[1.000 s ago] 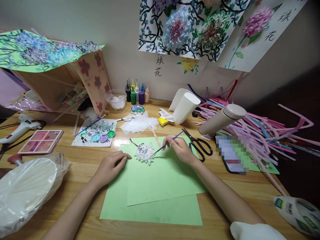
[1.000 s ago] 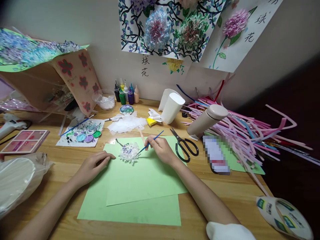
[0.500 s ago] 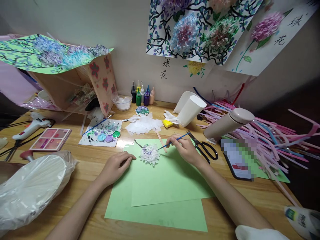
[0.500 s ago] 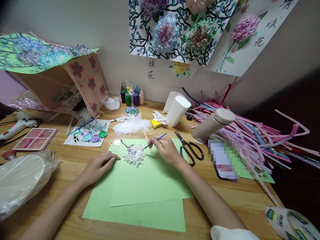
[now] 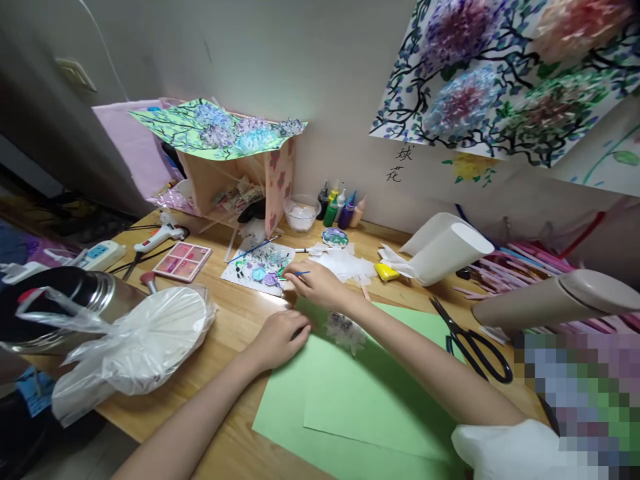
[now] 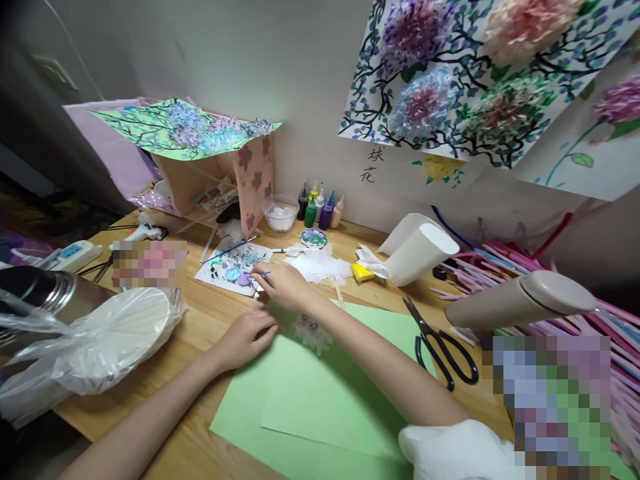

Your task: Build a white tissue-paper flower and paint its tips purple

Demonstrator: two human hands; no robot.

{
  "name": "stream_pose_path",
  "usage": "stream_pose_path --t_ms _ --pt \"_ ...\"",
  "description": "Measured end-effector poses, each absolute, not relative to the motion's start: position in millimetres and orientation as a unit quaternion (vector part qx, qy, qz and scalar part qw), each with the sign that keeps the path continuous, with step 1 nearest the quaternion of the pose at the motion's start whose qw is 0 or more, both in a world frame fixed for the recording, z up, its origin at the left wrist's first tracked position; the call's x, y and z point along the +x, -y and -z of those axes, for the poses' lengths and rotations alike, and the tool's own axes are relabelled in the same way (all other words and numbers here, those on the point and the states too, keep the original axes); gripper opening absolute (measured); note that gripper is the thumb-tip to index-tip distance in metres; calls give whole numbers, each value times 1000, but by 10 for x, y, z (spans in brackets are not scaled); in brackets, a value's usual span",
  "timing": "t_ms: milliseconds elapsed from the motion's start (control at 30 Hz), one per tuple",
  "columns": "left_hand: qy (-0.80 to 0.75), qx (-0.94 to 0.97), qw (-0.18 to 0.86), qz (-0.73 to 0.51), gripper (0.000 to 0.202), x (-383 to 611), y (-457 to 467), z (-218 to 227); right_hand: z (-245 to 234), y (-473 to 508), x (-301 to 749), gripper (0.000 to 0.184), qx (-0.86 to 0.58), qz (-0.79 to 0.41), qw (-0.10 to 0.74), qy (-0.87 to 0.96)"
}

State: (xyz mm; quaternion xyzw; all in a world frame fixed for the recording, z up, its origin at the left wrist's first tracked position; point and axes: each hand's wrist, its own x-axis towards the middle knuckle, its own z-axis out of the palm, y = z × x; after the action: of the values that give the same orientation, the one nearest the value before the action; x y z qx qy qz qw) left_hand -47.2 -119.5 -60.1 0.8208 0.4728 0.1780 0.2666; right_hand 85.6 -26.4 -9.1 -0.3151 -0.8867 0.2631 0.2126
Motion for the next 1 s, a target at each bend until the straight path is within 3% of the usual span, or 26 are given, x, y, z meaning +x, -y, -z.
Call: stream_pose_path --t_ms 433,600,767,1000 --pt "-487 817 246 -187 24 -436 1224 593 116 235 804 25 -332 -240 203 889" --pt "-484 809 270 -196 25 -439 1227 562 -18 295 1028 26 -331 -285 300 848" --pt "-496 788 296 -212 26 -425 1235 553 -24 490 1695 34 -417 -365 388 736" --pt "-509 782 296 -206 27 -411 1225 559 256 741 2276 36 -498 -383 399 668"
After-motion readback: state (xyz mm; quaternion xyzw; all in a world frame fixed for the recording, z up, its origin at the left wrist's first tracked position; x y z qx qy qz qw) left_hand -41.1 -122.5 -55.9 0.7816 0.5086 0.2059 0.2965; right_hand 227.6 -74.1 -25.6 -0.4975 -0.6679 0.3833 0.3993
